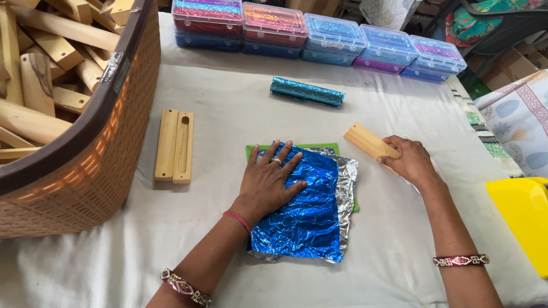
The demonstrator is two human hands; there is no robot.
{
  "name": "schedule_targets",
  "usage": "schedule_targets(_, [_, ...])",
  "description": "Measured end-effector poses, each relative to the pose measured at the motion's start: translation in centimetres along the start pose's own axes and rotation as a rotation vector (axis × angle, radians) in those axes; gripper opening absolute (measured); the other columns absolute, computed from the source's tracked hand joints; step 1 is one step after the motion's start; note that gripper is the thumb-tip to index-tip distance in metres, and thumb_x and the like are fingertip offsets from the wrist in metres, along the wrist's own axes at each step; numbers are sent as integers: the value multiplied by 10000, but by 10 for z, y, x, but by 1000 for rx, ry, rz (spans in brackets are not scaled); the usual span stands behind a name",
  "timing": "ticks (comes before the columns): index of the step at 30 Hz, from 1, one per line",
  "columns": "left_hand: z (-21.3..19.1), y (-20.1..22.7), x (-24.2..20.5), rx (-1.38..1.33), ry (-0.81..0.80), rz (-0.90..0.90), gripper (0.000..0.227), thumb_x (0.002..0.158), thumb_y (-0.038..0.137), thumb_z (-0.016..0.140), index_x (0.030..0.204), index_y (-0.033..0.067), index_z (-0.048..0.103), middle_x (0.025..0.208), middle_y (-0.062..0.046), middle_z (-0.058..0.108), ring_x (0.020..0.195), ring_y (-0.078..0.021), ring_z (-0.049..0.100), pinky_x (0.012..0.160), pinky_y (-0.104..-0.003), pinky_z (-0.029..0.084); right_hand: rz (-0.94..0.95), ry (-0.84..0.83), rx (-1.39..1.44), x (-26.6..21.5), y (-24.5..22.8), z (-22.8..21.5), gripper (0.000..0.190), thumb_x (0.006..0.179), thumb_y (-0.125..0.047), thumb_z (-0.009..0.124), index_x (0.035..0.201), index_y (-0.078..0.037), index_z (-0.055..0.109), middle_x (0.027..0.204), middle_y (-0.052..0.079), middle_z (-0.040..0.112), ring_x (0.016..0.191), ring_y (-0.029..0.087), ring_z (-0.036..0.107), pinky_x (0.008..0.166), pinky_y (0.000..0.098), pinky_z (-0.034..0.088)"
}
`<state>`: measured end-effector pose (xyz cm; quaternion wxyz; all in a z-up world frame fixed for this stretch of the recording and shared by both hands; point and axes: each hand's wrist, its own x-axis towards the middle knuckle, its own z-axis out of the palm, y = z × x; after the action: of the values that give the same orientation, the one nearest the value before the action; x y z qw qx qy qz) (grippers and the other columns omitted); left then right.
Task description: Cleaning and wiping wooden components with a cloth during assembly or finishing.
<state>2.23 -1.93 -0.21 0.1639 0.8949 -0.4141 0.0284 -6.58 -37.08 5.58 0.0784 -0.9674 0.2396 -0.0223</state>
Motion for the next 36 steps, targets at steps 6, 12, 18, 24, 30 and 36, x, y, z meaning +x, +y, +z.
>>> schedule_targets(6, [1,1,-1,-2,-5,-2,762,920,752,312,1550,327,369,1656,-15,262,1536,-253,169,1228,-570,74,-51,40,12,-2,0,0,568,787,-287,852,1307,-131,686,1231,117,738,1141,299,689,1020,428,524])
schedule_targets(12, [-1,-1,-1,2,12,6,752,928,729,342,1548,306,383,1652,-27,277,1535,-264,181,1225,-576,80,-238,200,204,-50,-70,-31,539,795,-256,860,1289,-115,697,1170,148,750,1058,271,724,942,388,566])
schedule_targets(18, [-19,6,-6,0,-67,-6,758,958,710,408,1565,255,412,1625,-56,342,1583,-274,163,1262,-581,95,-508,-62,495,-71,-136,-25,522,773,-243,856,1246,-93,693,1084,89,794,999,154,734,902,325,575])
schedule_targets(24, [-11,-7,1,-122,116,7,920,846,693,540,1514,75,410,1633,-108,259,1510,-285,175,1186,-538,142,-456,-111,561,-44,-113,19,548,771,-253,853,1264,-83,686,1118,75,773,1080,150,709,971,336,554])
schedule_targets(30, [22,-55,16,-764,231,-116,702,869,309,600,1492,22,450,1613,-167,358,1480,-302,348,1187,-440,325,-376,-136,567,-40,-109,25,547,787,-292,837,1277,-98,691,1152,67,775,1102,171,711,1001,358,553])
schedule_targets(36, [8,-64,16,-1268,270,-345,565,980,190,528,1501,-9,440,1415,-209,597,1239,-263,651,1023,-334,536,-410,-117,518,-47,-119,24,558,771,-285,844,1274,-100,691,1143,86,775,1082,179,719,992,347,547])
